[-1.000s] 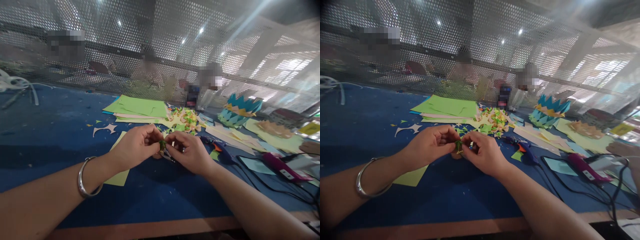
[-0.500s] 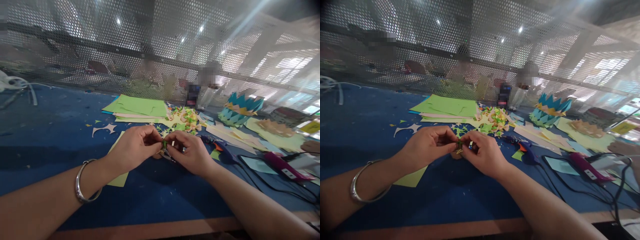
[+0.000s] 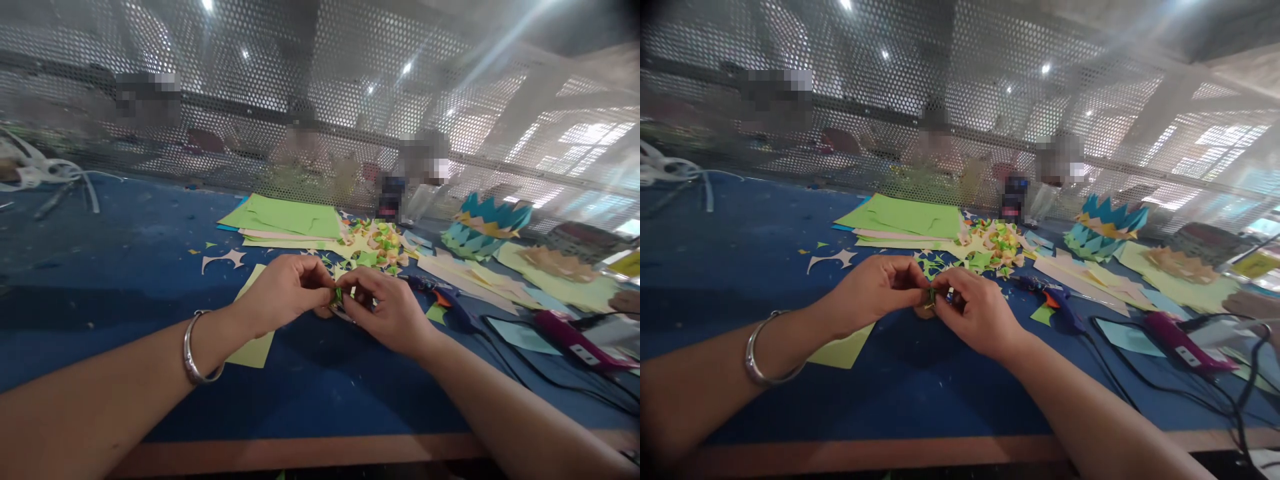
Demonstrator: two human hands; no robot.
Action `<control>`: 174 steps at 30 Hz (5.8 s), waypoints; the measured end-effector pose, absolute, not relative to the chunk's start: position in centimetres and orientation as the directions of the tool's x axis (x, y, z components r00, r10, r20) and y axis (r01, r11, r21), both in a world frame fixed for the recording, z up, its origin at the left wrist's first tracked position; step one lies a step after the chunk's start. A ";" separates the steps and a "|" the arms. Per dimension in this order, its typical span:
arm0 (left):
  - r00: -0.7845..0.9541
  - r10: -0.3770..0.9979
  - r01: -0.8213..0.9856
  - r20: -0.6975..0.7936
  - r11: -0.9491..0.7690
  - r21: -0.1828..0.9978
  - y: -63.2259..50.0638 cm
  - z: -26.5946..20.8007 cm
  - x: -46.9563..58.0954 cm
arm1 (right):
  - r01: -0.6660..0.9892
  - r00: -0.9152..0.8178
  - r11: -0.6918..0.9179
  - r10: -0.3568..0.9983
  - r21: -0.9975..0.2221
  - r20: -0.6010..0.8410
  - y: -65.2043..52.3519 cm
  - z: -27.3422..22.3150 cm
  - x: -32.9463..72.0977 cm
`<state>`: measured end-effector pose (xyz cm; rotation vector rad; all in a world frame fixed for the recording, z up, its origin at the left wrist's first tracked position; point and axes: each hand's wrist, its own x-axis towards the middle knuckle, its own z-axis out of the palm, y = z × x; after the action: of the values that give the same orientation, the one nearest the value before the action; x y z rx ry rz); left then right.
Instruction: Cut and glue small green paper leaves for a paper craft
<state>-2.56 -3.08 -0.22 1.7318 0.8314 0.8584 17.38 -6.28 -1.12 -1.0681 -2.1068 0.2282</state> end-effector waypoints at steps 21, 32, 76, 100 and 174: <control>0.583 0.812 0.025 -0.031 0.020 0.999 -2.4 0.9 -3.5 | 0.553 -0.434 0.553 0.830 -0.623 0.351 -5.6 -0.1 16.8; 0.541 0.840 -0.017 -0.050 0.070 0.997 -2.3 0.6 -3.1 | 0.512 -0.388 0.519 0.851 -0.684 0.355 -5.0 -0.9 17.1; 0.678 0.709 0.185 -0.193 0.090 0.979 -1.7 0.7 -3.4 | 0.426 -0.586 0.641 0.733 -0.639 0.345 -6.1 -1.4 17.5; 0.659 0.736 0.080 0.154 -0.272 0.959 -1.9 0.7 -3.6 | 0.434 -0.353 0.505 0.857 -0.746 0.375 -5.2 -1.4 18.0; 0.660 0.735 0.107 0.154 -0.296 0.949 -1.7 0.8 -3.9 | 0.463 -0.368 0.505 0.857 -0.729 0.360 -5.6 -1.0 17.8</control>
<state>-3.85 -1.65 0.75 1.7888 0.6755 0.7199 17.80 -5.63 -1.04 -1.0796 -2.0085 0.6789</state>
